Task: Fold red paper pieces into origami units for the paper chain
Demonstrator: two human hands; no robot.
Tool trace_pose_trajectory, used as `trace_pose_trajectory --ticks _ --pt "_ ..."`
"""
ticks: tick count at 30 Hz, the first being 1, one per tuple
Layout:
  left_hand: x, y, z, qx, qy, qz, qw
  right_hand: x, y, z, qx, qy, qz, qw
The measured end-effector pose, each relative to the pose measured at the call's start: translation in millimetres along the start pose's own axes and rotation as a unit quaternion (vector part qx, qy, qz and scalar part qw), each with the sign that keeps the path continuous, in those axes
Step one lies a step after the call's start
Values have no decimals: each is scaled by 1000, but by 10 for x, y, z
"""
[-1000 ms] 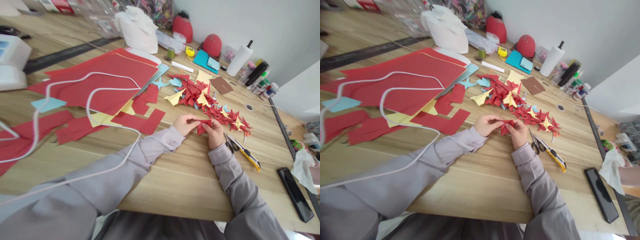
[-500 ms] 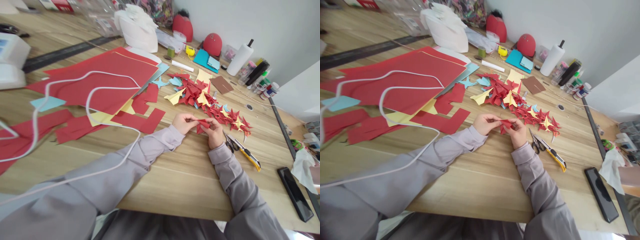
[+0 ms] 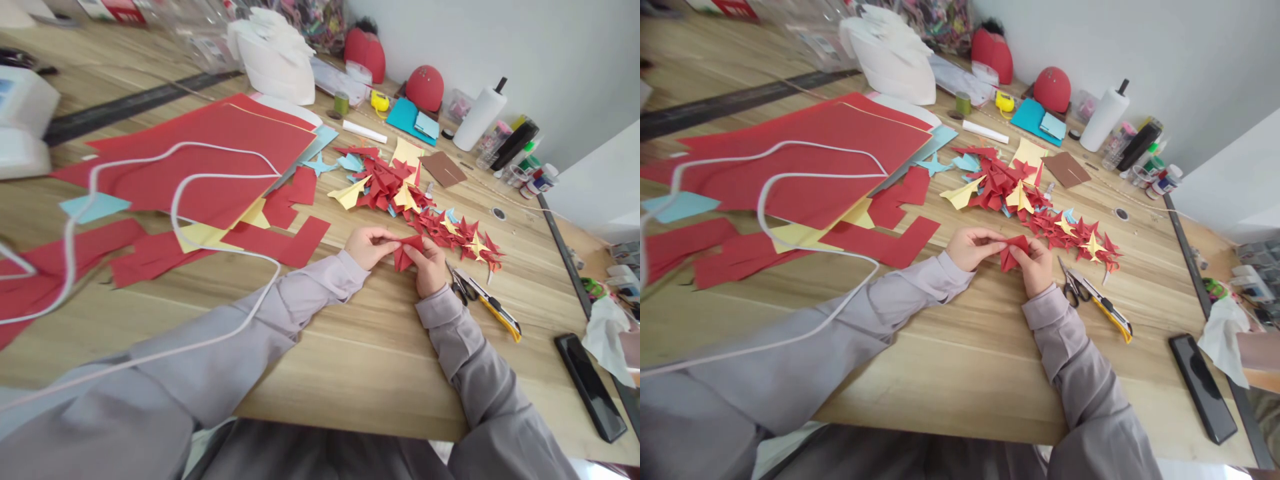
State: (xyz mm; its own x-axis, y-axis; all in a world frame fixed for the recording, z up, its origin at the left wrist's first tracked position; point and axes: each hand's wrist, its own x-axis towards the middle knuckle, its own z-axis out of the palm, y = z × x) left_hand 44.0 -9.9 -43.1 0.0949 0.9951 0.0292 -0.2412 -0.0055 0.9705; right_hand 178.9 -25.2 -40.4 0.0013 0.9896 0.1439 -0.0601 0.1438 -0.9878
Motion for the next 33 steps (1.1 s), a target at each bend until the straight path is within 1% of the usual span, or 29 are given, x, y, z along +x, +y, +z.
trace_pose_trajectory --ticks 3,6,9,12,19,27,29,33 --pt "1 -23 -2 11 4 8 1000 3 6 1 -7 -6 -9 1000" --pt "-1 -22 -6 51 3 58 997 9 19 -8 -30 -9 -1 999" --pt "-3 -8 -8 82 -16 109 991 13 35 -23 -42 -17 11 999" --pt "3 -19 -13 103 -13 132 986 11 46 -33 -38 -36 9 999" --pt "17 -99 -23 123 13 126 984 7 36 -24 -64 -58 7 996" --pt "-6 -55 -24 133 -1 136 982 1 24 -4 -57 -77 8 995" --pt "-10 -46 -27 138 -7 136 981 -1 16 4 -65 -76 8 995" --pt "-17 -21 -19 151 -1 140 979 -4 -5 17 -87 -79 12 993"
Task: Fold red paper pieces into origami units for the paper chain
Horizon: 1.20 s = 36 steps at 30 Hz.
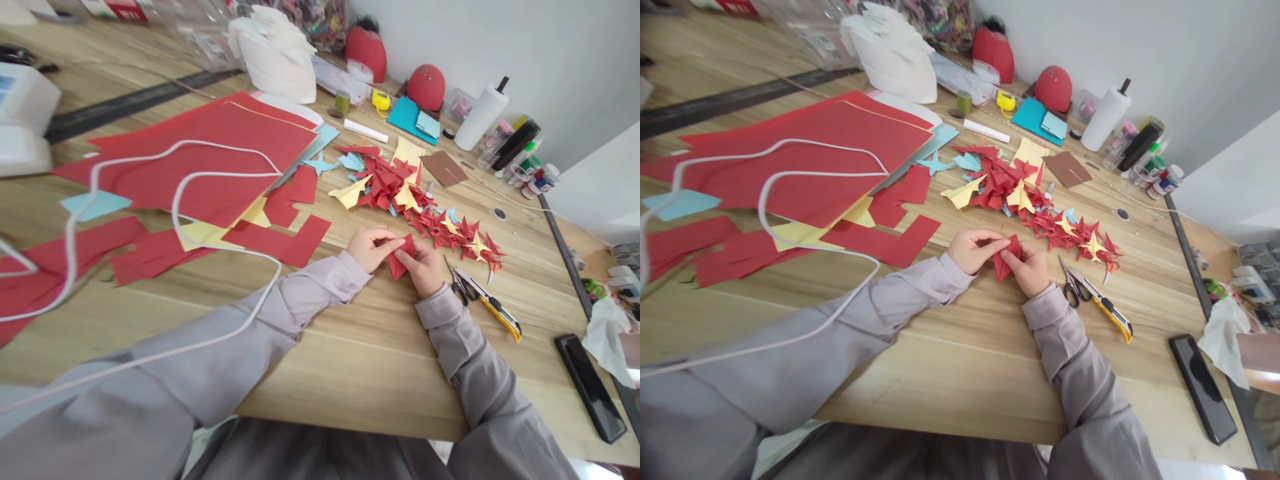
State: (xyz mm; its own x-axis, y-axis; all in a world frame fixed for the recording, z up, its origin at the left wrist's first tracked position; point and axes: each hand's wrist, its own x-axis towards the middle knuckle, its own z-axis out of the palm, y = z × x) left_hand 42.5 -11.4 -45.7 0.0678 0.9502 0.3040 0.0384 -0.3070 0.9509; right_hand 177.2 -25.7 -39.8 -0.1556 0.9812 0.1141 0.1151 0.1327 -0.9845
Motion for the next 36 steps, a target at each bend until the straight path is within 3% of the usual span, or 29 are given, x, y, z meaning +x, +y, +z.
trace_pose_trajectory --ticks 21,36 --pt "1 -1 8 -26 18 25 999 -6 -9 2 -103 -19 -32 994" --pt "8 7 12 -71 40 -43 996 -15 -7 8 -126 -35 -25 991"
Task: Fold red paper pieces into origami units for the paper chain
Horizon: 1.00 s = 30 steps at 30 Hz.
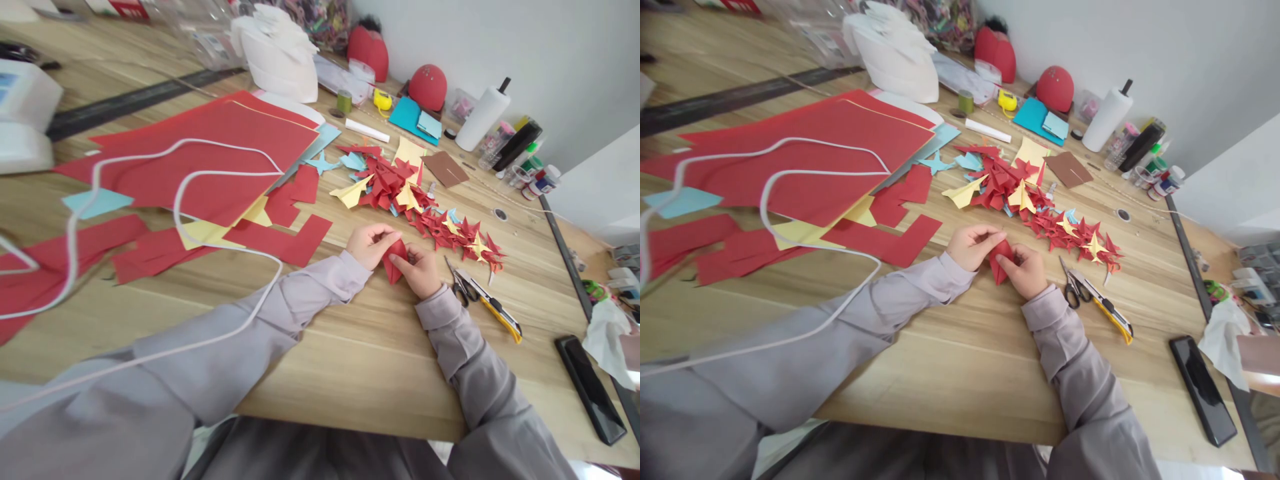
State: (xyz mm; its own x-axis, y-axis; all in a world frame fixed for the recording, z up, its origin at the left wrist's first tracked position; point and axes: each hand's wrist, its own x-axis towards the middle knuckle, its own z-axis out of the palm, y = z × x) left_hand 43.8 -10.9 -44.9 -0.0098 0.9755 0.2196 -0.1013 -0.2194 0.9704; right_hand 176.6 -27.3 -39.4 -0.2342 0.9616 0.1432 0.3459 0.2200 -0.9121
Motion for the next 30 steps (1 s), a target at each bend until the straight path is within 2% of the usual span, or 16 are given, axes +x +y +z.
trace_pose_trajectory --ticks 6,10,13,30 --pt "-20 103 -2 -40 5 -36 999 9 -23 -7 21 11 9 1000" --pt "-25 87 -8 -36 -26 18 999 16 -29 -10 31 25 6 999" --pt "-16 30 -5 1 -19 47 999 16 -12 -9 28 21 8 999" --pt "-14 85 4 -17 -4 35 999 5 -18 -2 11 2 -1 1000"
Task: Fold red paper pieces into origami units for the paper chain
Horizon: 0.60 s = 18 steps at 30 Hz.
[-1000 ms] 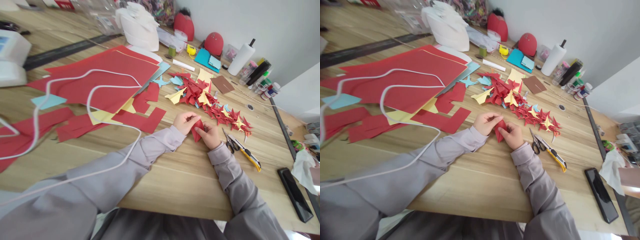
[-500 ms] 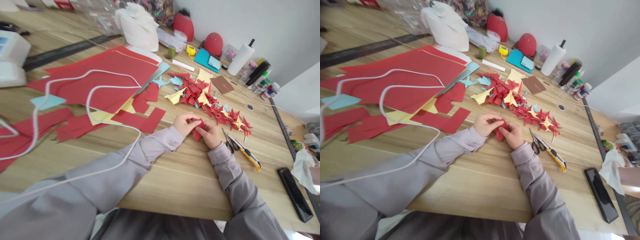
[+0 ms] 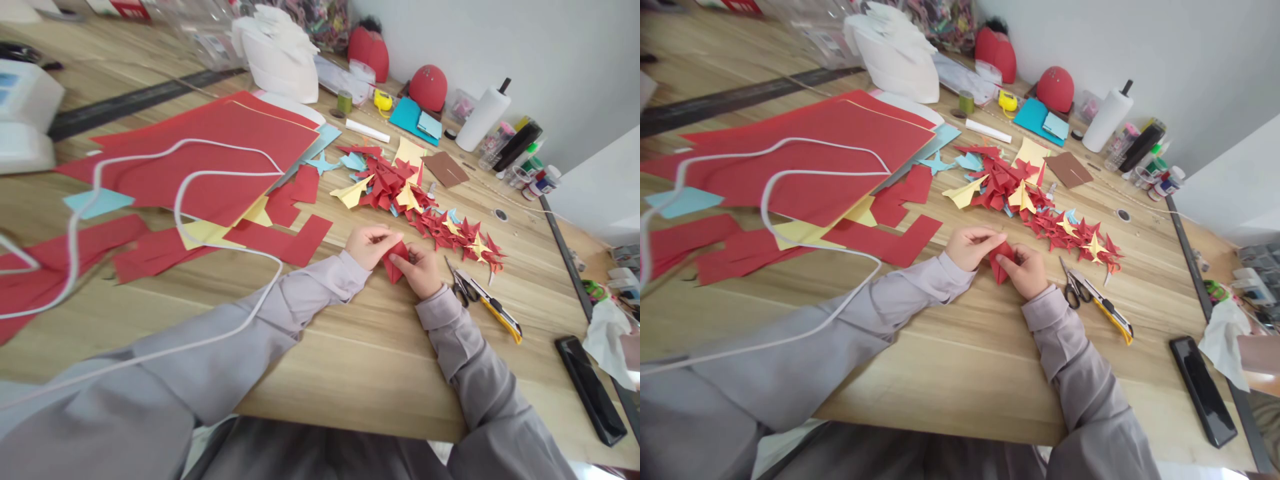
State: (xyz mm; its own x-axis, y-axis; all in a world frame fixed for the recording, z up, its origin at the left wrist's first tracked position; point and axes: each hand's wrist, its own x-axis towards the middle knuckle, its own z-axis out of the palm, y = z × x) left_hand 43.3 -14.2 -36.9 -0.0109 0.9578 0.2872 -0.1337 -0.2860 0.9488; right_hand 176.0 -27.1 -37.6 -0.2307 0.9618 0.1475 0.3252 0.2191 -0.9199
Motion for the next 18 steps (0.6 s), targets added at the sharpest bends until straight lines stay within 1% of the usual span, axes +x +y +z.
trace_pose_trajectory --ticks 3,6,8,10,12,14,18 --pt "5 -8 -1 3 16 -12 1000 -2 3 5 4 1 4 1000" --pt "14 2 -13 -8 29 -47 998 2 13 9 26 12 20 999" --pt "20 10 -25 -28 25 -82 996 7 26 8 59 29 34 997" --pt "23 5 -32 -44 10 -106 993 13 39 5 93 54 40 993" --pt "25 -18 -31 -46 -10 -102 994 17 51 0 111 81 39 990" --pt "24 -51 -22 -38 -27 -83 995 19 57 -3 118 103 35 987" --pt "25 -98 -3 -20 -31 -65 997 14 54 -4 132 119 36 983"
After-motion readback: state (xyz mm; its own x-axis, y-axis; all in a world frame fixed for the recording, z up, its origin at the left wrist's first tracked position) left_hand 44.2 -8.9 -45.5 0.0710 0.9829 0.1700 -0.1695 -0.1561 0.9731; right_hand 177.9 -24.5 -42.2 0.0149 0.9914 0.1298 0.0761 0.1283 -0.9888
